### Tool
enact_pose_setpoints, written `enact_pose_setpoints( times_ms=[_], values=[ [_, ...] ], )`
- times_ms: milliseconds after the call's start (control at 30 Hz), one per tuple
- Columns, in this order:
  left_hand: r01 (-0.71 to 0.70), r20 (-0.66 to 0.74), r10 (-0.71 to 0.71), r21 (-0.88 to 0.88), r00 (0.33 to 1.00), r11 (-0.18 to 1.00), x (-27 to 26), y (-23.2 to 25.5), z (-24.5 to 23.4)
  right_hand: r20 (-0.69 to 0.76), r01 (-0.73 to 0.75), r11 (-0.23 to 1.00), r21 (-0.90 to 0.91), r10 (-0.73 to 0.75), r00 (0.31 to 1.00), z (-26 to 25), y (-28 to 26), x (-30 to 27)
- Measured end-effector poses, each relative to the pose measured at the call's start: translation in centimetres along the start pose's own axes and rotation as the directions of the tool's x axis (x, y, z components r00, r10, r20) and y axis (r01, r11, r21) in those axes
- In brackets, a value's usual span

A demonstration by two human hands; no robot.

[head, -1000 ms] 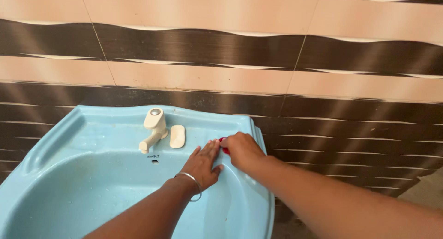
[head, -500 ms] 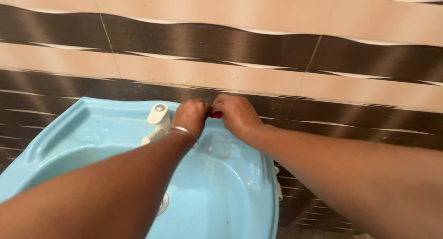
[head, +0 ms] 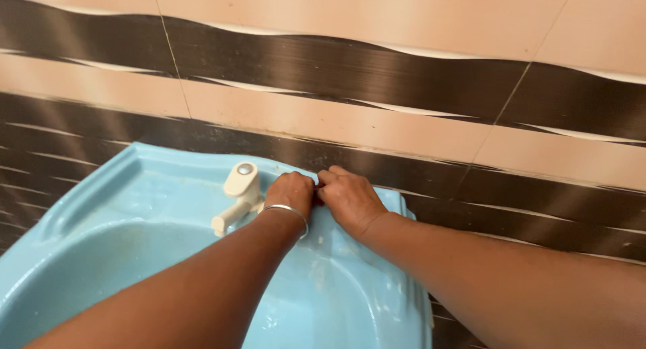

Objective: The person scrubs a light blue pedestal sink with a red cloth and a bar of soap. They repeatedly wet the cloth, apply soap, and scrub the sink basin, faucet, and surrounding surfaces.

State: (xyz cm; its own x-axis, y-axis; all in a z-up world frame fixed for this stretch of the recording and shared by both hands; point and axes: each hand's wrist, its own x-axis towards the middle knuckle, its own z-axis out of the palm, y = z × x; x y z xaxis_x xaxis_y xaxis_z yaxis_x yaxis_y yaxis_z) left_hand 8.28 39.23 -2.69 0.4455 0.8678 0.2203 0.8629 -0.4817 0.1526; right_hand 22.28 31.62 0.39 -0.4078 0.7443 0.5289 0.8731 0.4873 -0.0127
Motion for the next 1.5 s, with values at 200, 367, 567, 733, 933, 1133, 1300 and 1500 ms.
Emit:
enact_pose_setpoints(
  times_ms=[200, 367, 567, 733, 933, 1133, 1300, 1500],
  values=[
    [-0.071, -0.066, 0.07, -0.014, 0.995, 0.997, -1.7, 7.5, 0.9, 0.096, -0.259, 0.962, -0.086, 0.267, 0.959, -2.3, 0.3, -4.8],
    [-0.019, 0.062, 0.023, -0.074, 0.998, 0.997, -6.5, 9.8, 0.2, 0.197, -0.345, 0.93, -0.125, 0.364, 0.91, -3.6, -0.9, -6.9],
    [-0.115, 0.021, 0.117, -0.073, 0.993, 0.991, -12.1, 9.3, -0.8, 0.237, -0.423, 0.878, -0.224, 0.47, 0.85, -5.5, -6.4, -8.8],
    [-0.168, 0.26, 0.184, -0.083, 0.948, 0.982, -15.6, 8.1, -2.4, 0.34, -0.478, 0.84, -0.255, 0.541, 0.769, -7.0, -10.0, -10.7],
    [-0.23, 0.31, 0.232, -0.044, 0.922, 0.972, -15.0, 7.4, -1.5, 0.352, -0.296, 0.927, -0.23, 0.363, 0.863, -3.2, -7.9, -12.0],
    [-0.187, 0.447, 0.132, 0.082, 0.885, 0.979, -9.4, 6.9, -0.9, 0.391, -0.238, 0.924, -0.299, 0.346, 0.853, 0.4, -2.9, -9.4],
    [-0.072, 0.445, 0.033, 0.071, 0.895, 0.995, -7.9, 7.7, -1.2, 0.408, -0.264, 0.924, -0.278, 0.362, 0.838, -0.4, -2.1, -8.0],
    [-0.17, 0.398, 0.155, 0.004, 0.904, 0.985, -13.6, 6.9, -1.3, 0.199, -0.351, 0.93, -0.11, 0.367, 0.909, -3.2, -6.2, -10.7]
  ],
)
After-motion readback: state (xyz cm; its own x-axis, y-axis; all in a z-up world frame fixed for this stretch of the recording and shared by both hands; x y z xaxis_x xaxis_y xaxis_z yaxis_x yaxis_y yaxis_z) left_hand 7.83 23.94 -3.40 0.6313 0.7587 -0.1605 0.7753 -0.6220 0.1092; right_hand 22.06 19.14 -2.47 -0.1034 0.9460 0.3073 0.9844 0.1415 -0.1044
